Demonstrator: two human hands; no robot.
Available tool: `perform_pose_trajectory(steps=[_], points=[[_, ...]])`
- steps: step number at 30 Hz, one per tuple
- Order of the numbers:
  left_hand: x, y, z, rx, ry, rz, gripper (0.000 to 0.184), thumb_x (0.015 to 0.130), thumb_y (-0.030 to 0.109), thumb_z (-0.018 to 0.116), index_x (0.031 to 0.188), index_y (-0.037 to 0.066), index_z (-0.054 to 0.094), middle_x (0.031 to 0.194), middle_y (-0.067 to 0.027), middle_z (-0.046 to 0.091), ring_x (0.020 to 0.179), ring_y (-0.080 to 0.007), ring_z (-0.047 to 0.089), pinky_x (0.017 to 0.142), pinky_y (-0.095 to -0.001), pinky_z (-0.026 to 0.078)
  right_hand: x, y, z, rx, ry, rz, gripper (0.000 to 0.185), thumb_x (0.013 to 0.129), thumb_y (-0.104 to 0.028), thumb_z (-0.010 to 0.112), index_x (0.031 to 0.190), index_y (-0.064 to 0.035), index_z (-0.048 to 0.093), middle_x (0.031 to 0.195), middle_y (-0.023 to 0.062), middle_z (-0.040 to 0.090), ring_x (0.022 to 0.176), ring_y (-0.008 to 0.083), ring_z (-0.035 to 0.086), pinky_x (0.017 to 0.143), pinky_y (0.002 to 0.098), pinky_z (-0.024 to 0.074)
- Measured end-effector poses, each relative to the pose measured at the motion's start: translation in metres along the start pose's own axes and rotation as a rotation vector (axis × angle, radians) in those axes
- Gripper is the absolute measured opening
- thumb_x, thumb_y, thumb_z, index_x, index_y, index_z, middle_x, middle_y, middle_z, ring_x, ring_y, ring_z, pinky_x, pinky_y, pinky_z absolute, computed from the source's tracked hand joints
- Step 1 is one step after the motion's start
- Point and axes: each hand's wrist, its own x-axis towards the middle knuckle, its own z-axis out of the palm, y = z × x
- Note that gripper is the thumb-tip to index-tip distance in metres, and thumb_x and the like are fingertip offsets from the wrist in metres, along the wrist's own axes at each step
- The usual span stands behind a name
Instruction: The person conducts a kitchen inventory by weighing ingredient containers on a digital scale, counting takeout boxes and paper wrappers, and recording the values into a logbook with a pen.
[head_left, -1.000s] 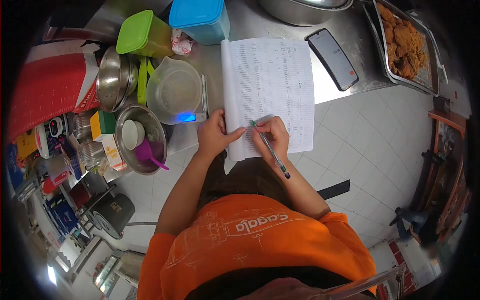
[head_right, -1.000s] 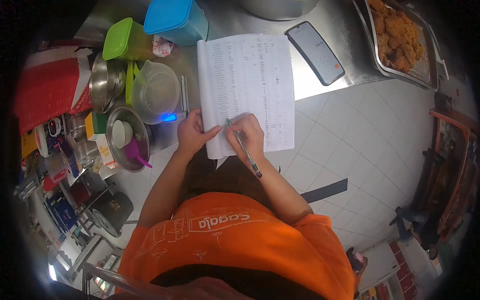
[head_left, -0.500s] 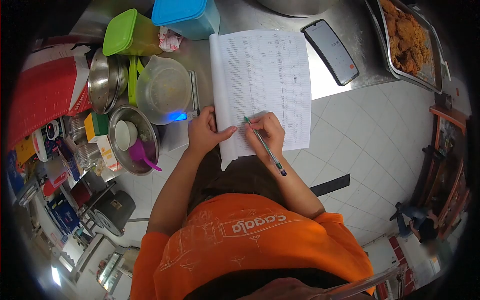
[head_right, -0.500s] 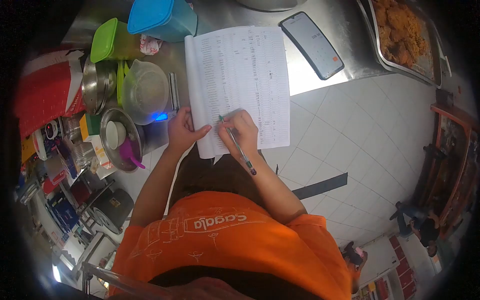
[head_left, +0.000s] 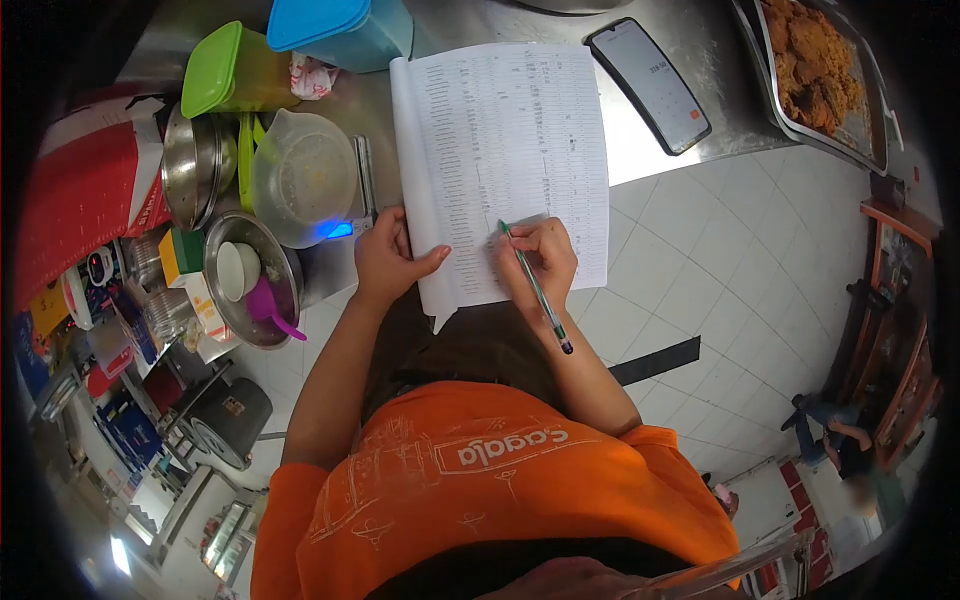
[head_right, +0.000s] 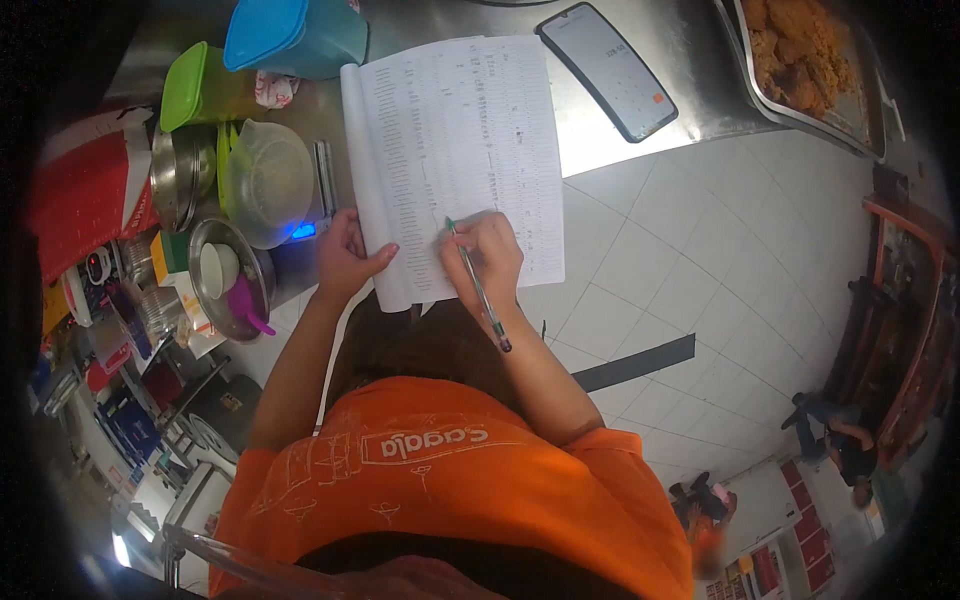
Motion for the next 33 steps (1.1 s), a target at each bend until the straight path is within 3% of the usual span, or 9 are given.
perform_pose_trajectory(steps=[4, 7, 10, 13, 22, 33], points=[[0.0, -0.01, 0.0, 0.012, 0.0, 0.013, 0.057, 0.058, 0.027, 0.084, 0.099, -0.001, 0.055, 0.053, -0.0003, 0.05, 0.044, -0.0065, 0.043, 0.044, -0.0206, 0.034, 0.001, 0.004, -0.007, 0.026, 0.057, 0.037, 0.016, 0.069, 0.003, 0.068, 0.071, -0.0013, 0.052, 0.077, 0.0121, 0.056, 0.072, 0.0248, 0.057, 0.064, 0.0306, 0.0448], [0.001, -0.015, 0.001, -0.008, 0.005, 0.024, 0.058, 0.058, 0.026, 0.084, 0.1, -0.001, 0.055, 0.054, -0.0004, 0.051, 0.045, -0.0062, 0.043, 0.045, -0.0204, 0.034, 0.0, 0.012, -0.012, 0.011, 0.084, 0.023, 0.019, 0.074, 0.004, 0.066, 0.069, -0.0006, 0.049, 0.078, 0.0094, 0.054, 0.073, 0.017, 0.056, 0.061, 0.0252, 0.0441], [0.001, -0.013, 0.001, 0.01, 0.003, 0.048, 0.057, 0.059, 0.024, 0.083, 0.101, -0.001, 0.055, 0.055, -0.0004, 0.052, 0.046, -0.0057, 0.043, 0.045, -0.0202, 0.034, 0.001, 0.015, -0.019, 0.034, 0.098, 0.052, 0.019, 0.075, 0.004, 0.065, 0.07, -0.0006, 0.048, 0.08, 0.0091, 0.053, 0.075, 0.0165, 0.055, 0.063, 0.0251, 0.0445], [0.0, -0.006, 0.002, -0.03, 0.01, 0.054, 0.055, 0.06, 0.022, 0.083, 0.101, -0.001, 0.055, 0.057, -0.0004, 0.054, 0.046, -0.0052, 0.042, 0.045, -0.0201, 0.033, 0.002, 0.021, -0.025, 0.051, 0.163, 0.033, 0.016, 0.07, 0.004, 0.067, 0.072, -0.001, 0.052, 0.078, 0.0123, 0.056, 0.073, 0.0219, 0.057, 0.066, 0.0292, 0.0447], [0.0, 0.001, 0.0, -0.01, 0.002, 0.047, 0.052, 0.061, 0.02, 0.082, 0.1, -0.001, 0.055, 0.061, -0.0006, 0.056, 0.048, -0.0044, 0.041, 0.046, -0.0193, 0.033, 0.007, 0.028, -0.043, 0.032, 0.257, 0.08, 0.018, 0.069, 0.006, 0.065, 0.07, -0.0015, 0.048, 0.077, 0.0103, 0.054, 0.073, 0.0195, 0.055, 0.067, 0.029, 0.0445], [0.001, -0.012, 0.0, -0.06, -0.013, 0.049, 0.05, 0.062, 0.018, 0.081, 0.1, -0.001, 0.054, 0.063, -0.0009, 0.057, 0.048, -0.0042, 0.041, 0.046, -0.019, 0.033, 0.015, 0.032, -0.056, 0.091, 0.187, 0.12, 0.018, 0.071, 0.004, 0.065, 0.071, -0.0005, 0.048, 0.076, 0.0094, 0.052, 0.074, 0.0185, 0.054, 0.066, 0.0279, 0.0435]])
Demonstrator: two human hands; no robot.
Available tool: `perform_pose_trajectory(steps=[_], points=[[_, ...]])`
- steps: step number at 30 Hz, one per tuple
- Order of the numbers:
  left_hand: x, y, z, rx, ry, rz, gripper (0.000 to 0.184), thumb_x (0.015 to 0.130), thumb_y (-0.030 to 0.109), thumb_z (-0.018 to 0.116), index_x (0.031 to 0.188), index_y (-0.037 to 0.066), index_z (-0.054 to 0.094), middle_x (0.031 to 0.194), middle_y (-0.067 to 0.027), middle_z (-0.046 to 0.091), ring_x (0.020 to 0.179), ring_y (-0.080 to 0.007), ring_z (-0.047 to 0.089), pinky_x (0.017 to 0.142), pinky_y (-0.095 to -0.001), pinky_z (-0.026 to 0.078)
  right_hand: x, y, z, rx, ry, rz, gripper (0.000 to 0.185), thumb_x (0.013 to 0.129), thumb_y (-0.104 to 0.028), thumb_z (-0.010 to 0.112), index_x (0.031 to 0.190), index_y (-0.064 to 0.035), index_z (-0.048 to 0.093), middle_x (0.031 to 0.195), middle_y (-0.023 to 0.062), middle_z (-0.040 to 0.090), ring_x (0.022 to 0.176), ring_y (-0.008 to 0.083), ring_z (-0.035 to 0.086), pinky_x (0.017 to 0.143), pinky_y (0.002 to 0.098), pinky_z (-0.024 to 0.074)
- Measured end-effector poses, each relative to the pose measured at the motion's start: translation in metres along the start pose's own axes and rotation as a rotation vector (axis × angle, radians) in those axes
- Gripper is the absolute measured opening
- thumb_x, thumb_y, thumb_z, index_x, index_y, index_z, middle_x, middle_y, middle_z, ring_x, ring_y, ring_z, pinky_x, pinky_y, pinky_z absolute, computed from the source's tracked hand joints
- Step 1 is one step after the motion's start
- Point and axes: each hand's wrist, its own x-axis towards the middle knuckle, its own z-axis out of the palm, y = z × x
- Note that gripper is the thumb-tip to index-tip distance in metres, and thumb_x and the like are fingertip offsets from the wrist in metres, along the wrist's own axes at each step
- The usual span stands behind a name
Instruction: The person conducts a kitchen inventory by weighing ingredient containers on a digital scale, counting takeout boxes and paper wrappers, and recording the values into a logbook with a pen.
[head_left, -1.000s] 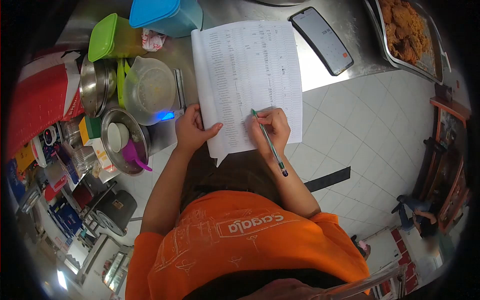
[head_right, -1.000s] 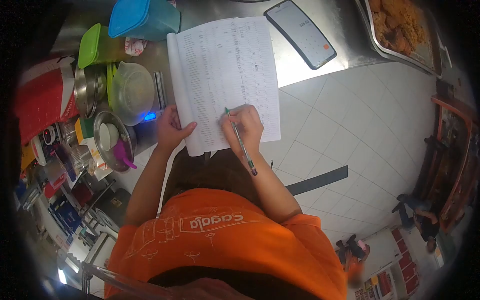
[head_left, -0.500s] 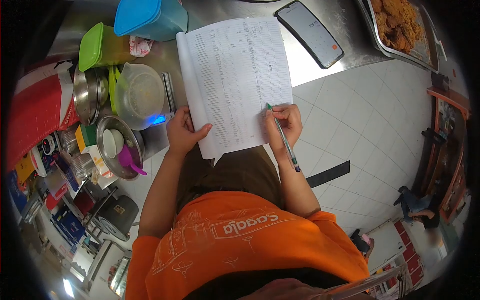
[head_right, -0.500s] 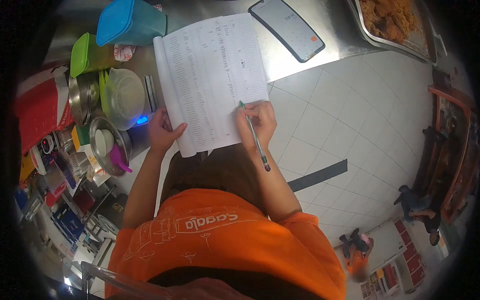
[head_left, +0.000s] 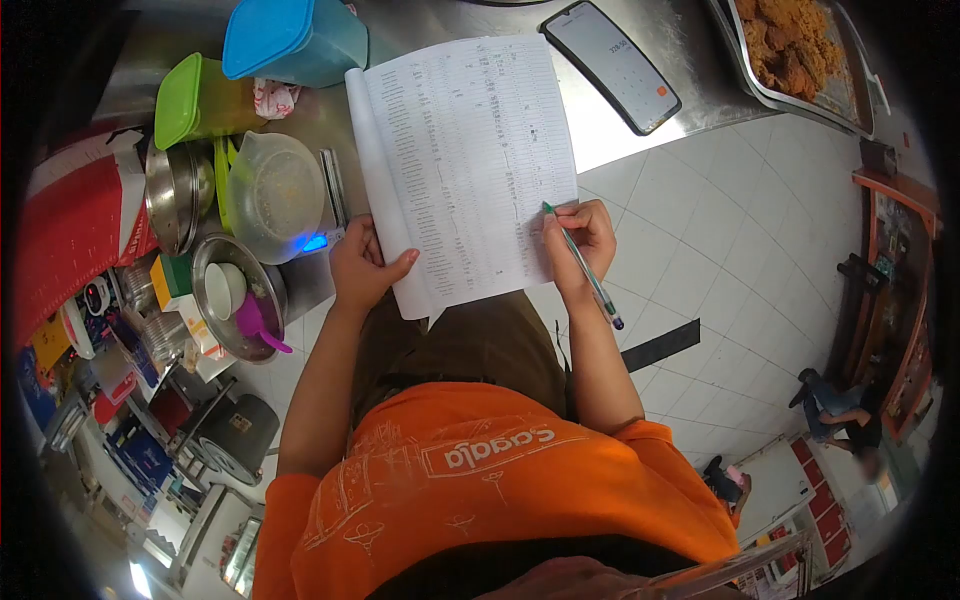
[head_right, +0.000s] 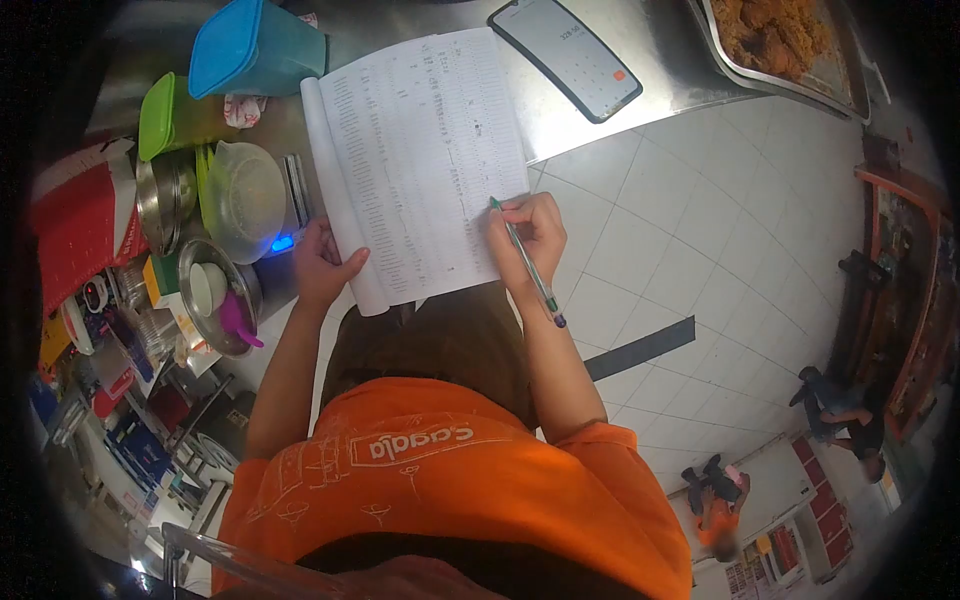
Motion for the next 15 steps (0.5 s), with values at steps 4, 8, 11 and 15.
perform_pose_trajectory(steps=[4, 8, 11, 15], points=[[0.0, 0.005, 0.001, -0.004, 0.011, 0.005, 0.05, 0.062, 0.018, 0.081, 0.1, -0.001, 0.054, 0.063, -0.0008, 0.057, 0.049, -0.0041, 0.041, 0.046, -0.019, 0.033, 0.001, 0.004, -0.002, -0.011, -0.027, 0.0, 0.018, 0.071, 0.003, 0.066, 0.071, -0.0005, 0.049, 0.076, 0.0093, 0.052, 0.074, 0.0187, 0.054, 0.066, 0.0281, 0.0434], [-0.001, 0.012, 0.001, 0.009, 0.006, -0.013, 0.05, 0.062, 0.017, 0.081, 0.1, -0.001, 0.054, 0.063, -0.0005, 0.057, 0.049, -0.004, 0.041, 0.046, -0.019, 0.033, 0.002, 0.005, -0.004, -0.01, -0.054, -0.01, 0.018, 0.071, 0.002, 0.066, 0.071, -0.001, 0.049, 0.075, 0.009, 0.052, 0.074, 0.019, 0.054, 0.066, 0.0288, 0.0433], [0.0, 0.003, -0.001, 0.036, 0.002, 0.008, 0.049, 0.063, 0.017, 0.081, 0.101, -0.001, 0.054, 0.064, 0.0, 0.057, 0.048, -0.0038, 0.041, 0.046, -0.0187, 0.033, 0.002, 0.007, -0.005, -0.021, -0.045, -0.02, 0.018, 0.071, 0.002, 0.066, 0.071, -0.0014, 0.048, 0.075, 0.0091, 0.052, 0.074, 0.0189, 0.054, 0.065, 0.0286, 0.0433], [0.0, -0.002, 0.0, -0.014, 0.009, 0.016, 0.05, 0.062, 0.016, 0.081, 0.101, -0.001, 0.055, 0.064, -0.0001, 0.058, 0.048, -0.0038, 0.041, 0.046, -0.0186, 0.033, 0.001, 0.008, -0.002, 0.007, -0.027, -0.028, 0.018, 0.071, 0.003, 0.066, 0.071, -0.0016, 0.048, 0.076, 0.0091, 0.052, 0.074, 0.0183, 0.054, 0.065, 0.0278, 0.0429]])
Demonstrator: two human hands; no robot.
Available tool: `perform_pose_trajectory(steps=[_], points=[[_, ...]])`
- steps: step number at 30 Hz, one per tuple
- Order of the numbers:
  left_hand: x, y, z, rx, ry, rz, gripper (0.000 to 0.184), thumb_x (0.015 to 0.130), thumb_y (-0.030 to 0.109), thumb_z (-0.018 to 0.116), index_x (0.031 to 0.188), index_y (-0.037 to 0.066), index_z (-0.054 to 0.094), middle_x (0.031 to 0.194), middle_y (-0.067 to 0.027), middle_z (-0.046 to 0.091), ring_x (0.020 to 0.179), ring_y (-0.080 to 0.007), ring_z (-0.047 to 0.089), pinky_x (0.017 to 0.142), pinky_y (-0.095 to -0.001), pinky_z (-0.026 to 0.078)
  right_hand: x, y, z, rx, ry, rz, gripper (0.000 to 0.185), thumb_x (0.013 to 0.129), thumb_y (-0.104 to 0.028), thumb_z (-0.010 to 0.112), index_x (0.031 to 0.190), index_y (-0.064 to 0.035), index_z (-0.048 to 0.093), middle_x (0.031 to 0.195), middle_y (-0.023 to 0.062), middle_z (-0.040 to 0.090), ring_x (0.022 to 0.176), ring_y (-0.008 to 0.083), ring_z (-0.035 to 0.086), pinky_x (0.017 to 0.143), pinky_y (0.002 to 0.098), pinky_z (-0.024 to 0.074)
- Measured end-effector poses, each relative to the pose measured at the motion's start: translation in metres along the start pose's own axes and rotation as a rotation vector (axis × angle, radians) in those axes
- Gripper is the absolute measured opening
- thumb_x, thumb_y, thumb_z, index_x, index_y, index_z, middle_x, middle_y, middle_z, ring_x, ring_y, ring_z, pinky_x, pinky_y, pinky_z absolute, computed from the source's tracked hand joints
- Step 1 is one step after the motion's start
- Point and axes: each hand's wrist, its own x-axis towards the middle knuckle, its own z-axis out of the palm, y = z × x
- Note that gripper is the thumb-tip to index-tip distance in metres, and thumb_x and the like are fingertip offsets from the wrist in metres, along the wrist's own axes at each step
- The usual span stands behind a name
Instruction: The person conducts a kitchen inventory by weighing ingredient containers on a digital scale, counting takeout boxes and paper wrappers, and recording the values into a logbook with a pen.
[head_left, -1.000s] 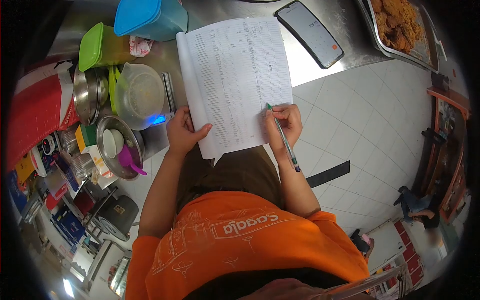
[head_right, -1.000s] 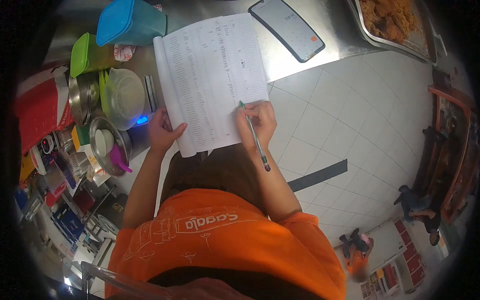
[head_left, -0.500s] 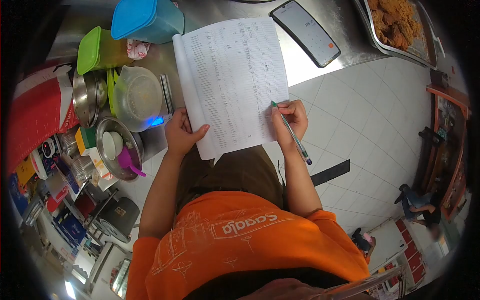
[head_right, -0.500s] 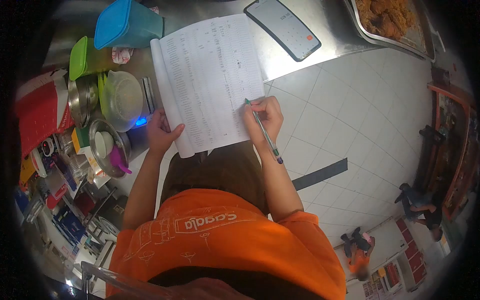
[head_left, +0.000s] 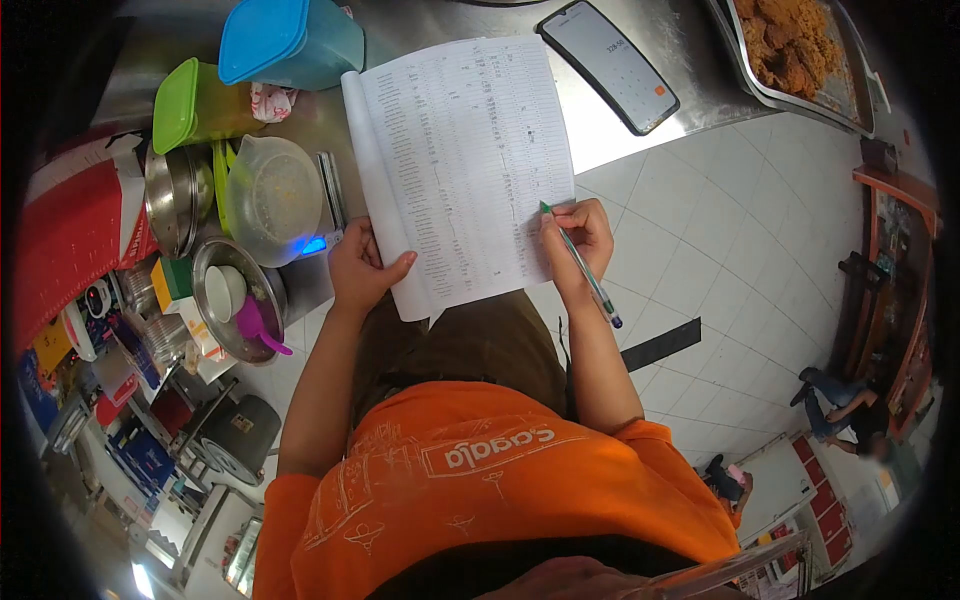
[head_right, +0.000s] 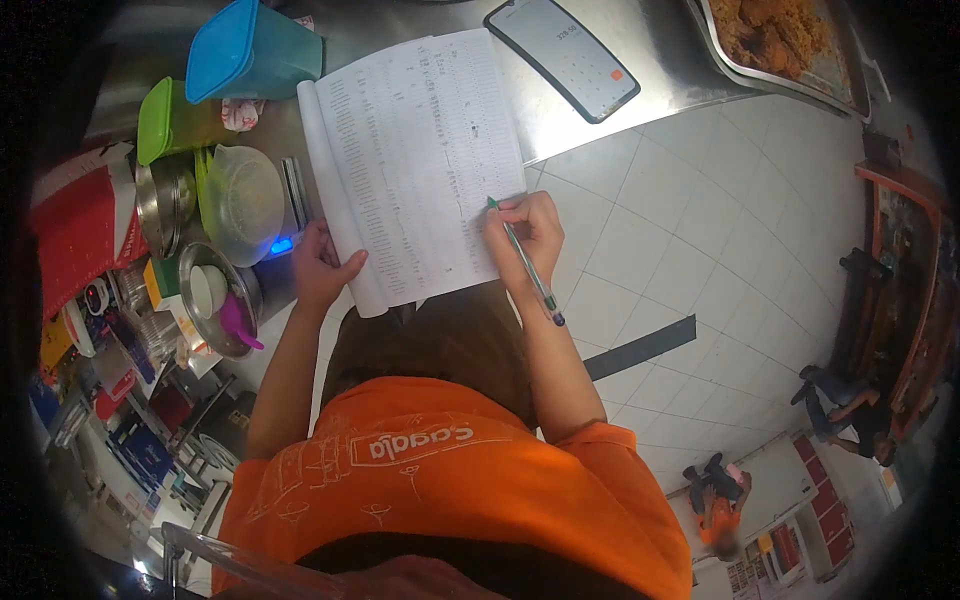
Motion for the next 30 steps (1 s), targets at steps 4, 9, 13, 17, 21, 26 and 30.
perform_pose_trajectory(steps=[4, 9, 13, 17, 21, 26, 30], points=[[0.001, 0.011, 0.002, -0.013, 0.011, -0.005, 0.05, 0.062, 0.017, 0.081, 0.101, -0.002, 0.055, 0.064, -0.001, 0.058, 0.048, -0.0041, 0.041, 0.046, -0.0187, 0.033, 0.001, -0.002, 0.0, -0.004, -0.009, 0.001, 0.018, 0.072, 0.003, 0.065, 0.071, -0.0015, 0.048, 0.075, 0.0088, 0.051, 0.074, 0.018, 0.054, 0.064, 0.0277, 0.0426], [0.001, 0.001, 0.0, -0.02, -0.011, -0.015, 0.05, 0.062, 0.016, 0.081, 0.1, -0.002, 0.054, 0.065, -0.0012, 0.059, 0.048, -0.0038, 0.041, 0.046, -0.0185, 0.033, 0.0, -0.001, -0.001, 0.007, -0.021, 0.028, 0.018, 0.072, 0.004, 0.065, 0.072, -0.0014, 0.048, 0.076, 0.0087, 0.051, 0.074, 0.018, 0.053, 0.065, 0.0278, 0.0426], [0.001, 0.011, -0.001, 0.026, -0.013, -0.024, 0.05, 0.062, 0.017, 0.081, 0.1, -0.001, 0.054, 0.064, -0.0009, 0.058, 0.048, -0.0039, 0.041, 0.046, -0.0185, 0.033, 0.001, -0.004, 0.001, -0.04, -0.029, -0.051, 0.02, 0.076, 0.008, 0.06, 0.071, -0.0031, 0.044, 0.08, 0.0057, 0.048, 0.073, 0.0123, 0.051, 0.065, 0.0239, 0.0431], [0.001, 0.007, 0.002, -0.046, -0.002, -0.046, 0.05, 0.061, 0.018, 0.082, 0.099, -0.001, 0.054, 0.061, -0.0005, 0.056, 0.047, -0.0046, 0.042, 0.045, -0.0193, 0.033, -0.003, 0.0, 0.0, 0.195, 0.145, 0.05, 0.019, 0.078, 0.01, 0.056, 0.074, -0.0038, 0.045, 0.08, 0.0056, 0.049, 0.07, 0.0147, 0.053, 0.063, 0.0282, 0.0463], [0.001, 0.021, -0.003, 0.185, -0.012, -0.018, 0.051, 0.062, 0.02, 0.082, 0.099, 0.0, 0.055, 0.059, -0.0004, 0.054, 0.046, -0.0063, 0.043, 0.045, -0.0213, 0.035, 0.003, -0.012, -0.018, 0.333, 0.266, 0.111, 0.019, 0.079, 0.011, 0.054, 0.077, -0.0045, 0.045, 0.08, 0.0065, 0.05, 0.069, 0.0165, 0.053, 0.063, 0.0311, 0.047], [-0.002, 0.0, 0.002, 0.116, -0.015, -0.012, 0.059, 0.064, 0.028, 0.083, 0.106, 0.001, 0.052, 0.059, -0.0007, 0.047, 0.051, -0.0101, 0.044, 0.047, -0.0262, 0.038, 0.004, -0.025, -0.037, 0.305, 0.284, 0.1, 0.015, 0.081, 0.008, 0.055, 0.079, -0.0049, 0.046, 0.077, 0.0062, 0.052, 0.069, 0.0154, 0.051, 0.065, 0.0299, 0.0456], [-0.016, 0.024, -0.003, 0.193, -0.064, -0.014, 0.069, 0.075, 0.028, 0.075, 0.122, -0.002, 0.036, 0.077, -0.0091, 0.052, 0.065, -0.0197, 0.053, 0.059, -0.0328, 0.046, 0.002, -0.032, -0.037, 0.161, 0.261, 0.114, 0.012, 0.077, 0.002, 0.056, 0.078, -0.0059, 0.047, 0.076, 0.0063, 0.053, 0.07, 0.0145, 0.052, 0.068, 0.0284, 0.045]])
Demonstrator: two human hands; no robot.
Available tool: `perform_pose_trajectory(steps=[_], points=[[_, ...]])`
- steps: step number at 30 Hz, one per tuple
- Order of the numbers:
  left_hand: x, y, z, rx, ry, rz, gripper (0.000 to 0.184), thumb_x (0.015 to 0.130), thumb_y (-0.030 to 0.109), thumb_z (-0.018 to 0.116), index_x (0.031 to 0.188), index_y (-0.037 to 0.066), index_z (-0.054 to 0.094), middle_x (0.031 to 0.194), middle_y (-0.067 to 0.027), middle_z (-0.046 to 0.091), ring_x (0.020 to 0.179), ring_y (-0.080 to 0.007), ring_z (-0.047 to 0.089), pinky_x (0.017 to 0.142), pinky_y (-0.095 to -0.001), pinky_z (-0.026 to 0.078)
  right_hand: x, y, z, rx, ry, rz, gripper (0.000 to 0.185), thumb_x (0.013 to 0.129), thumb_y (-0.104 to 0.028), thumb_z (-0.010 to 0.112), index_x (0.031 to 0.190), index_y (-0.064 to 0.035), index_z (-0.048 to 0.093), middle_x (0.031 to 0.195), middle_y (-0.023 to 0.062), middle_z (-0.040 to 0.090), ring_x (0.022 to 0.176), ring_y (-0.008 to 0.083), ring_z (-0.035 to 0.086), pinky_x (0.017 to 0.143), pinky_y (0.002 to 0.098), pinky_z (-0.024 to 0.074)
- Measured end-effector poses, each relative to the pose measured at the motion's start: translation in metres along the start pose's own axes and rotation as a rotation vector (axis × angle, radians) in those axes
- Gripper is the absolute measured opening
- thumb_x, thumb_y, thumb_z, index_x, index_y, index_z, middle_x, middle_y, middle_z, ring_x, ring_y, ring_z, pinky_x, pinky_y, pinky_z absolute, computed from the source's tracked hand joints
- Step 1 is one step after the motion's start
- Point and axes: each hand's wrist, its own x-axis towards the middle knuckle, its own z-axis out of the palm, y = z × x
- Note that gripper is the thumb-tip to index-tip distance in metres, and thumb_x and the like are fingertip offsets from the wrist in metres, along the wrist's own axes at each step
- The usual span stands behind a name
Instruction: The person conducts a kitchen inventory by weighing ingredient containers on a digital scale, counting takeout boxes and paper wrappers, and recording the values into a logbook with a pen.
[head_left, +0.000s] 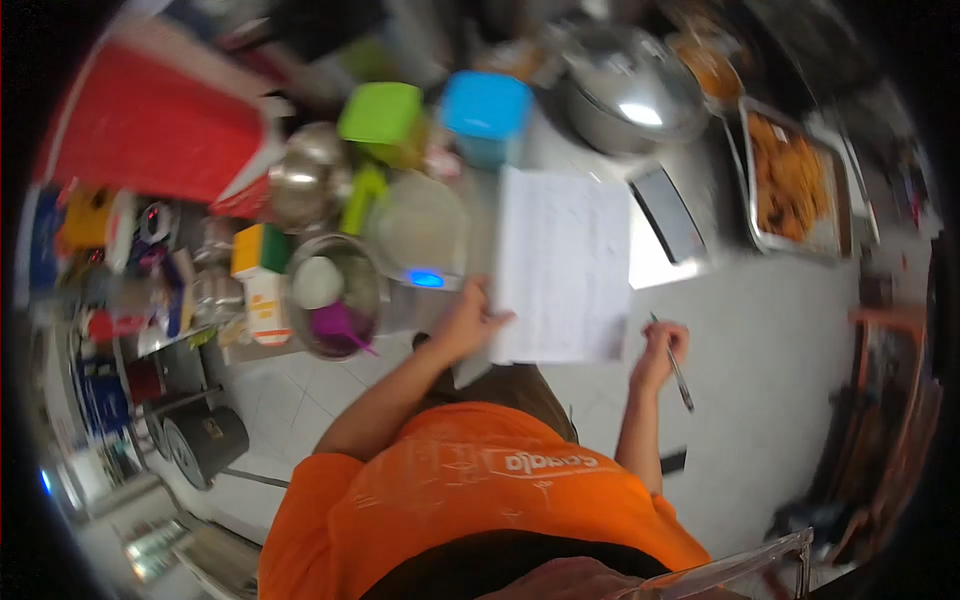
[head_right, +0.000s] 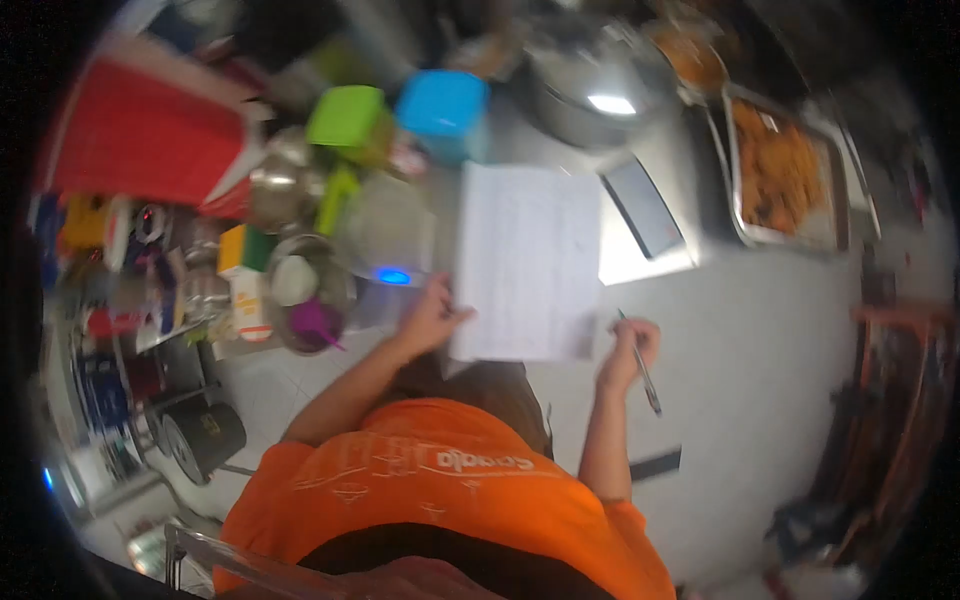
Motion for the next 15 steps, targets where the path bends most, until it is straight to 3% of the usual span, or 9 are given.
perform_pose_trajectory(steps=[2, 3, 4, 6, 8, 11, 15], points=[[-0.016, 0.007, -0.015, -0.025, -0.215, -0.14, 0.064, 0.08, 0.03, 0.069, 0.123, -0.004, 0.036, 0.099, -0.0197, 0.054, 0.086, -0.0283, 0.059, 0.074, -0.0395, 0.048, -0.006, -0.014, 0.018, 0.053, -0.061, -0.058, 0.011, 0.079, 0.0, 0.055, 0.078, -0.0061, 0.046, 0.076, 0.0057, 0.052, 0.07, 0.0142, 0.051, 0.068, 0.0282, 0.0444], [-0.027, 0.019, -0.034, 0.001, -0.302, -0.1, 0.052, 0.083, 0.033, 0.065, 0.115, -0.001, 0.042, 0.118, -0.0221, 0.047, 0.087, -0.0258, 0.054, 0.075, -0.0368, 0.047, -0.011, -0.024, 0.033, 0.076, -0.082, -0.035, 0.011, 0.079, 0.0, 0.055, 0.078, -0.0062, 0.045, 0.076, 0.0054, 0.052, 0.07, 0.0141, 0.051, 0.069, 0.0285, 0.0441], [-0.036, 0.001, -0.04, 0.012, -0.327, 0.159, 0.058, 0.085, 0.037, 0.062, 0.124, 0.0, 0.04, 0.125, -0.0234, 0.044, 0.096, -0.0299, 0.054, 0.082, -0.0379, 0.046, -0.016, -0.032, 0.047, 0.09, -0.1, -0.011, 0.011, 0.08, 0.0, 0.054, 0.079, -0.0062, 0.045, 0.075, 0.005, 0.051, 0.069, 0.014, 0.05, 0.071, 0.0287, 0.0437], [-0.064, 0.017, -0.085, 0.099, -0.466, 0.244, 0.056, 0.088, 0.036, 0.058, 0.128, 0.002, 0.038, 0.125, -0.0199, 0.046, 0.106, -0.0317, 0.053, 0.092, -0.0381, 0.043, -0.028, -0.041, 0.077, 0.107, -0.212, -0.071, 0.012, 0.087, -0.003, 0.054, 0.083, -0.0073, 0.043, 0.078, 0.0022, 0.046, 0.069, 0.0134, 0.047, 0.066, 0.0272, 0.0415], [-0.087, 0.029, -0.143, -0.148, -0.643, 0.172, 0.048, 0.091, 0.031, 0.056, 0.127, 0.001, 0.041, 0.124, -0.0177, 0.048, 0.106, -0.0261, 0.054, 0.093, -0.0366, 0.042, -0.042, -0.051, 0.112, 0.162, -0.296, -0.076, 0.012, 0.085, 0.0, 0.053, 0.084, -0.0078, 0.044, 0.078, 0.0024, 0.047, 0.068, 0.0124, 0.047, 0.066, 0.0263, 0.041], [-0.123, 0.001, -0.216, -0.383, -0.547, 0.287, 0.04, 0.093, 0.024, 0.054, 0.124, 0.002, 0.044, 0.12, -0.0142, 0.052, 0.105, -0.0199, 0.055, 0.091, -0.0336, 0.043, -0.079, -0.065, 0.173, 0.129, -0.364, -0.139, 0.013, 0.083, 0.003, 0.052, 0.084, -0.0078, 0.044, 0.078, 0.0028, 0.048, 0.068, 0.0116, 0.048, 0.066, 0.0249, 0.0408], [-0.167, -0.065, -0.312, -0.62, -0.235, 0.315, 0.029, 0.094, 0.017, 0.053, 0.12, 0.004, 0.047, 0.11, -0.0073, 0.058, 0.103, -0.0149, 0.055, 0.089, -0.0307, 0.044, -0.148, -0.078, 0.253, 0.096, -0.388, -0.222, 0.012, 0.084, 0.002, 0.052, 0.085, -0.0079, 0.044, 0.079, 0.003, 0.048, 0.069, 0.0118, 0.049, 0.066, 0.025, 0.0417]])
